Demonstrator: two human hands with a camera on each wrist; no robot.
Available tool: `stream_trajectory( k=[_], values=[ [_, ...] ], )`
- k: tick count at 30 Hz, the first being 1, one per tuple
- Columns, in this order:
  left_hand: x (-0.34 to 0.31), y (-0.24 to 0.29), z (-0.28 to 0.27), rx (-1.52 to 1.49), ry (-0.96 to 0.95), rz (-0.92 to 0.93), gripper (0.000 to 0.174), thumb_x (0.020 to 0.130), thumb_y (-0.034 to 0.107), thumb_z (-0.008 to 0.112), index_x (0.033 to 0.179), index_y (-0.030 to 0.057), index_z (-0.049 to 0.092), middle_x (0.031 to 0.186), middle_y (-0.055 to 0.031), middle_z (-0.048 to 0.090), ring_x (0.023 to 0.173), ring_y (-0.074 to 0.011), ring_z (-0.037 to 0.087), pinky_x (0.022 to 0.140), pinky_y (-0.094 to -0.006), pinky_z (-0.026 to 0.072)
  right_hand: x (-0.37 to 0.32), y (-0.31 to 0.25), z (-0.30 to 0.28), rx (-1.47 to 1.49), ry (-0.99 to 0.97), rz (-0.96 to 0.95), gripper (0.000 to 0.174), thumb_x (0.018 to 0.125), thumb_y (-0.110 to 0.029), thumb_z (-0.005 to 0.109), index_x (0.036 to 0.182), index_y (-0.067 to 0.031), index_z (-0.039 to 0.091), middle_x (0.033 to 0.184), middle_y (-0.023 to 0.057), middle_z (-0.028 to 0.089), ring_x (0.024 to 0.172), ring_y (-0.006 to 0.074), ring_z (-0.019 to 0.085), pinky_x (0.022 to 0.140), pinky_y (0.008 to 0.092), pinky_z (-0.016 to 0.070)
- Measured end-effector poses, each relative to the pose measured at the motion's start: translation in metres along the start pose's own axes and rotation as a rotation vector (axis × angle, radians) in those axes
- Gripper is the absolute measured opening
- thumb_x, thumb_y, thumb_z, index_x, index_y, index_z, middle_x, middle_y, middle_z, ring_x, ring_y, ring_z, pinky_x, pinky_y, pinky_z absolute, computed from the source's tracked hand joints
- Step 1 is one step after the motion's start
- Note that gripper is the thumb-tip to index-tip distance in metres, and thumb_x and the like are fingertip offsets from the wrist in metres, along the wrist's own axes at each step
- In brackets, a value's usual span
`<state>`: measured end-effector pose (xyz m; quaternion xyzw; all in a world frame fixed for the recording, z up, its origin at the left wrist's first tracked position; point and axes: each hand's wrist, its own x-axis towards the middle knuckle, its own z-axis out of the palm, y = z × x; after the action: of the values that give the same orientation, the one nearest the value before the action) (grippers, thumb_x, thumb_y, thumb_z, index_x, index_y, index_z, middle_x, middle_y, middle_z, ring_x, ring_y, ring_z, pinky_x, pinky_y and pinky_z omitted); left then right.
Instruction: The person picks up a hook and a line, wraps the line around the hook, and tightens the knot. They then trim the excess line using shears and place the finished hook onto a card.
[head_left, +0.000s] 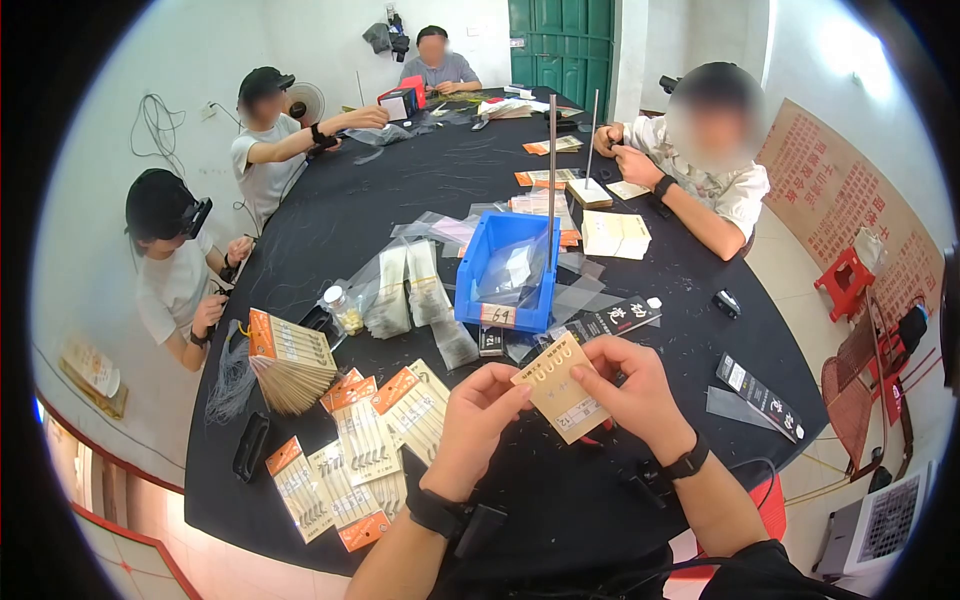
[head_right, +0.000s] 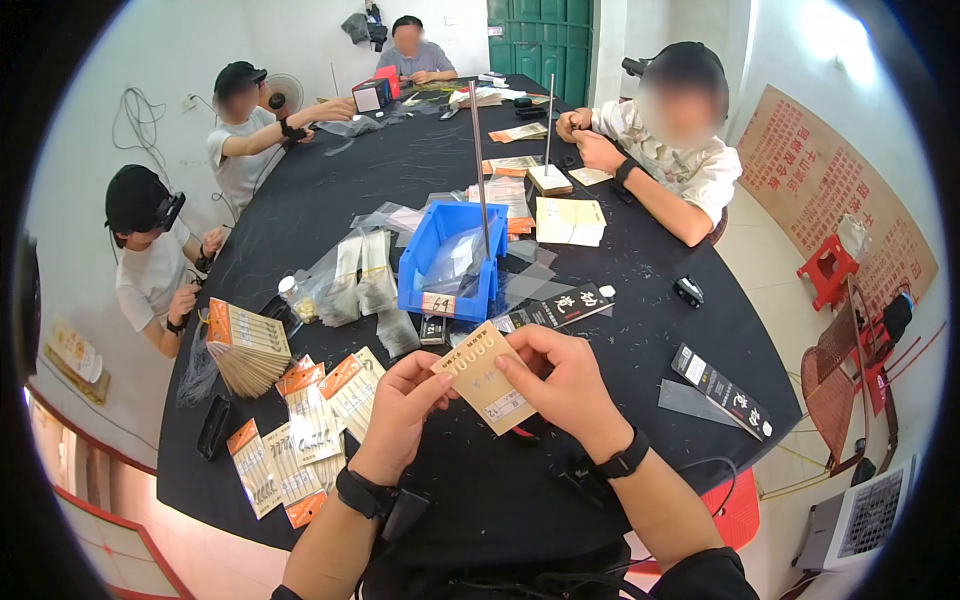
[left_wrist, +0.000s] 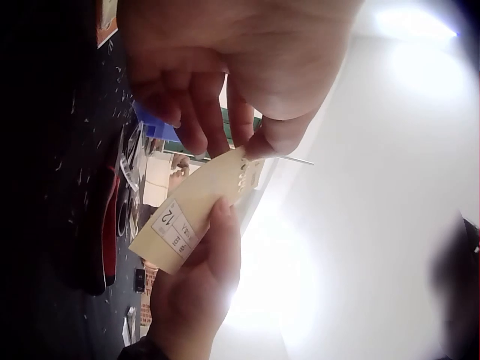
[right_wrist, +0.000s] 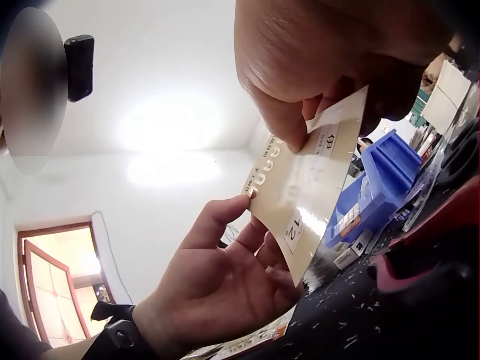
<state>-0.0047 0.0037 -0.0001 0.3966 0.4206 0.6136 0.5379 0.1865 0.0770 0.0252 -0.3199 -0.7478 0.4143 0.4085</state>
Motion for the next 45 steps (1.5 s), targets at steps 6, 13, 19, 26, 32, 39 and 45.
stream_trajectory(
  k=[6,13,19,26,32,39,45],
  values=[
    [0.0,0.002,-0.001,0.01,0.01,0.051,0.01,0.088,0.009,0.065,0.094,0.0019,0.06,0.088,-0.0024,0.066,0.08,-0.0067,0.06,0.073,-0.0207,0.0466,0.0,-0.003,0.0,-0.042,-0.003,-0.069,0.011,0.085,-0.01,0.066,0.091,-0.0007,0.066,0.069,0.0008,0.061,0.057,0.0046,0.052,0.053,0.0209,0.0412],
    [0.001,0.0,-0.002,0.135,0.09,0.049,0.01,0.088,0.008,0.066,0.09,0.0001,0.06,0.088,-0.0046,0.067,0.082,-0.0081,0.063,0.073,-0.0209,0.05,0.0,-0.006,-0.002,-0.099,-0.012,-0.192,0.012,0.084,-0.008,0.066,0.092,0.0006,0.066,0.07,0.0027,0.061,0.058,0.0067,0.054,0.053,0.0221,0.0422],
    [0.0,0.001,0.002,0.097,0.076,0.043,0.015,0.088,0.007,0.066,0.1,-0.0021,0.063,0.093,-0.0058,0.067,0.084,-0.0091,0.064,0.075,-0.0213,0.0502,-0.001,-0.004,0.001,-0.068,0.039,-0.173,0.011,0.084,-0.007,0.066,0.093,-0.0007,0.066,0.066,0.0026,0.059,0.055,0.0073,0.054,0.053,0.0213,0.0427],
    [-0.001,-0.009,0.004,0.081,-0.019,0.015,0.021,0.088,0.007,0.066,0.107,-0.0033,0.064,0.093,-0.0044,0.068,0.083,-0.0077,0.062,0.074,-0.0202,0.0485,0.003,-0.018,0.002,-0.251,0.083,-0.312,0.033,0.075,-0.01,0.072,0.107,-0.0077,0.067,0.109,0.0101,0.057,0.098,0.0228,0.055,0.088,0.0334,0.0448],
    [-0.003,-0.01,0.007,0.164,-0.096,0.004,0.018,0.088,0.005,0.066,0.105,-0.0023,0.066,0.093,-0.0033,0.068,0.083,-0.0065,0.062,0.075,-0.0204,0.0489,0.003,-0.01,0.001,-0.404,0.003,-0.387,0.029,0.072,-0.01,0.074,0.1,-0.0104,0.069,0.11,0.0083,0.058,0.101,0.0268,0.056,0.09,0.0371,0.0457],
    [-0.002,-0.015,0.004,0.198,-0.115,-0.006,0.018,0.088,0.004,0.065,0.105,-0.0019,0.066,0.093,-0.0029,0.068,0.084,-0.0066,0.062,0.076,-0.0205,0.0494,0.003,-0.008,0.001,-0.362,0.009,-0.369,0.023,0.073,-0.009,0.074,0.095,-0.0072,0.069,0.096,0.0078,0.062,0.091,0.0258,0.06,0.081,0.0345,0.0485],
    [-0.004,-0.009,0.009,0.209,-0.103,0.01,0.017,0.087,0.007,0.065,0.102,-0.0019,0.067,0.087,-0.0025,0.068,0.077,-0.0058,0.061,0.07,-0.02,0.0485,0.003,-0.007,0.002,-0.345,0.014,-0.368,0.019,0.074,-0.01,0.074,0.092,-0.0062,0.07,0.089,0.0083,0.062,0.085,0.0259,0.061,0.076,0.0342,0.0491]
  ],
)
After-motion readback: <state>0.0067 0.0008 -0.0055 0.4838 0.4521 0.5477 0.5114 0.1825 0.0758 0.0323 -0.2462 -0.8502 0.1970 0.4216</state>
